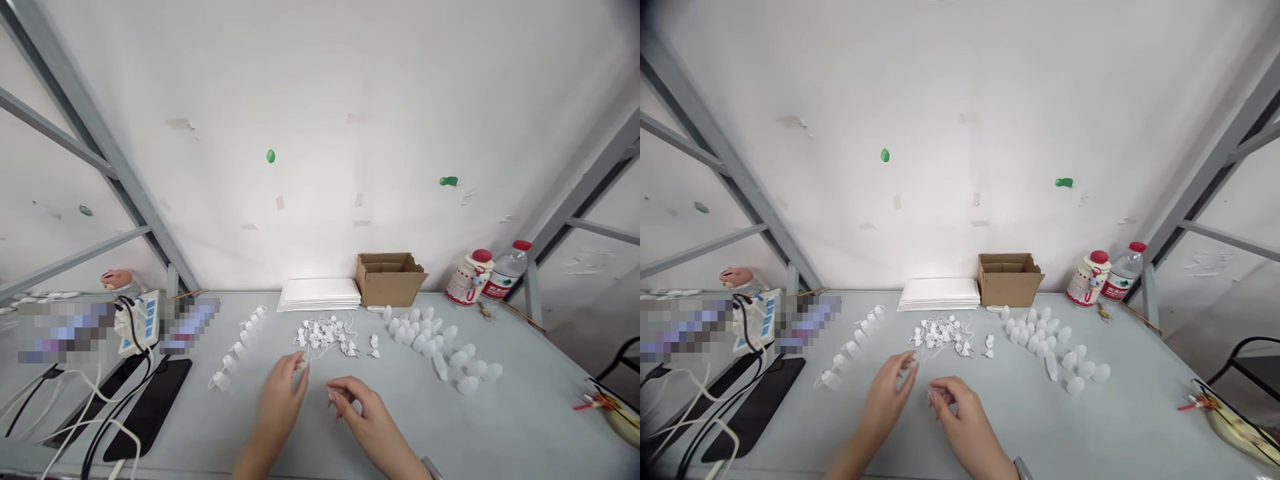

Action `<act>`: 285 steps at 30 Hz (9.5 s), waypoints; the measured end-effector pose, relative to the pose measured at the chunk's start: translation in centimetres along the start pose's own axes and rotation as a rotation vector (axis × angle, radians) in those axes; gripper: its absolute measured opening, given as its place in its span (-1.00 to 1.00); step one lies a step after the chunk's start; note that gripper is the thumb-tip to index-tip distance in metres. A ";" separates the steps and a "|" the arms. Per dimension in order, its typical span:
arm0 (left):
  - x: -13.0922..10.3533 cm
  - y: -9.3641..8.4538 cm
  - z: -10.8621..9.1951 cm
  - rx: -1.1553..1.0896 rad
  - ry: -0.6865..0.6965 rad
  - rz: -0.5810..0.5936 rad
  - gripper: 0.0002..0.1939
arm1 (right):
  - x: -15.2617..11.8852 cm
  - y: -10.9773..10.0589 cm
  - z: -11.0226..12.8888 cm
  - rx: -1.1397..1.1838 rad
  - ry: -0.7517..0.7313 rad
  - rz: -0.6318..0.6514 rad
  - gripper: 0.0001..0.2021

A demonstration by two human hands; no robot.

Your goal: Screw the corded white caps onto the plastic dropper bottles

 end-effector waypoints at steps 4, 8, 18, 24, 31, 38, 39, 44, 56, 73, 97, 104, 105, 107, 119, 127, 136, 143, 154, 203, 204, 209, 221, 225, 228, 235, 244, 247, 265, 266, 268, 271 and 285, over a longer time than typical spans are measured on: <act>2.0 4.1 -2.5 0.188 0.117 0.142 -0.81 | 0.2 -1.9 -2.1 -0.140 0.006 -0.147 -0.76; 3.9 6.3 -3.6 0.326 0.120 0.166 -0.77 | 0.2 -5.3 -4.4 -0.310 0.002 -0.389 -0.76; 5.5 7.0 -2.7 0.328 0.085 0.182 -0.79 | -1.4 -13.3 -7.0 -1.112 0.298 -0.827 -0.76; 6.1 5.7 -1.9 0.212 -0.011 0.143 -0.85 | 0.1 -12.7 -7.8 -1.210 0.382 -0.742 -0.83; 5.9 4.4 -0.5 0.025 -0.093 0.077 -0.75 | 0.7 -13.2 -7.6 -1.199 0.385 -0.656 -0.79; 5.7 4.0 0.0 -0.145 -0.150 0.014 -0.75 | -0.1 -12.4 -7.5 -1.133 0.455 -0.548 -0.83; 5.7 4.0 0.0 -0.175 -0.173 0.005 -0.75 | -0.2 -12.3 -7.3 -1.121 0.472 -0.535 -0.85; 6.0 3.6 0.4 -0.374 -0.293 -0.021 -0.76 | -0.6 -11.6 -5.7 -0.923 0.498 -0.473 -0.89; 5.9 0.4 -3.7 -0.815 -0.411 0.018 -0.64 | -0.1 -7.2 -1.4 0.256 0.147 -0.171 -0.68; 2.8 -2.5 -9.9 -1.123 -0.403 0.139 -0.67 | -0.4 -4.0 2.4 0.352 -0.106 -0.319 -0.67; 2.8 -3.2 -10.8 -1.509 -0.510 0.237 -0.80 | -1.1 -2.0 2.4 -0.093 -0.570 -0.461 -0.58; 2.5 -2.9 -11.5 -1.554 -0.524 0.283 -0.83 | -1.3 -2.0 2.7 -0.084 -0.586 -0.495 -0.58; 2.4 -2.8 -11.5 -1.562 -0.528 0.284 -0.84 | -1.3 -2.0 2.8 -0.084 -0.580 -0.499 -0.59; 2.3 -2.5 -11.6 -1.578 -0.530 0.280 -0.83 | -1.3 -2.1 2.9 -0.075 -0.558 -0.501 -0.61; 1.7 -1.6 -11.2 -1.501 -0.578 0.249 -0.75 | -1.2 -1.5 2.3 0.338 -0.090 -0.353 -0.76; 1.7 -2.0 -11.5 -1.485 -0.550 0.275 -0.74 | -0.8 -0.9 3.0 0.813 0.061 0.004 -0.66; 1.6 -2.1 -11.6 -1.513 -0.510 0.321 -0.70 | -0.7 0.0 2.7 1.325 0.261 0.273 -0.80; 1.7 -2.3 -11.9 -1.560 -0.496 0.367 -0.72 | -0.9 0.3 2.7 1.423 0.302 0.393 -0.77; 1.7 -2.6 -12.0 -1.436 -0.394 0.326 -0.85 | -1.8 0.0 4.1 0.904 0.054 0.071 -0.62; 1.6 -2.2 -11.5 -1.365 -0.398 0.141 -0.79 | -1.3 0.1 4.0 1.111 0.073 0.220 -0.62; 1.6 -2.3 -11.5 -1.347 -0.381 0.141 -0.79 | -1.2 0.2 3.9 1.128 0.089 0.240 -0.62; 1.5 -2.7 -11.2 -1.238 -0.301 0.136 -0.78 | -1.1 0.5 3.5 1.249 0.160 0.309 -0.73; 1.9 -3.7 -10.3 -1.177 -0.338 0.198 -0.73 | -0.7 1.2 3.0 1.280 0.197 0.474 -0.68; 1.7 -4.0 -10.3 -1.064 -0.455 0.134 -0.72 | -0.8 0.8 3.5 1.081 0.114 0.202 -0.69; 1.8 -4.3 -10.8 -1.001 -0.459 0.100 -0.70 | -1.0 0.1 3.7 0.945 0.059 0.047 -0.73; 2.0 -4.0 -11.7 -1.085 -0.469 0.126 -0.71 | -1.2 0.0 3.6 0.999 0.071 0.049 -0.72; 2.3 -3.9 -11.1 -1.422 -0.510 0.261 -0.57 | -0.8 0.7 4.0 1.219 0.129 0.268 -0.67; 2.4 -3.9 -11.3 -1.435 -0.500 0.270 -0.56 | -0.8 0.9 3.8 1.242 0.146 0.285 -0.63; 1.6 -3.8 -12.5 -1.606 -0.518 0.322 -0.82 | -1.1 0.6 4.3 1.076 0.062 0.170 -0.65; 1.7 -4.0 -12.6 -1.593 -0.523 0.309 -0.82 | -1.1 0.5 4.4 1.053 0.062 0.154 -0.65; 1.7 -4.2 -12.7 -1.549 -0.542 0.287 -0.84 | -1.1 0.4 4.4 1.005 0.058 0.115 -0.65; 1.7 -4.3 -12.6 -1.487 -0.564 0.285 -0.86 | -1.2 0.4 4.1 0.946 0.037 0.075 -0.65; 1.3 -3.2 -12.0 -1.669 -0.602 0.337 -0.79 | -1.1 1.2 3.6 1.233 0.112 0.277 -0.69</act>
Point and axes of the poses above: each hand's wrist, its own x-axis towards the middle knuckle, its own y-axis out of the palm, z = x × y, the point moved 3 cm from there along x, towards the middle knuckle, and after that the axes turned 3 degrees about y, right-handed, at the moved point
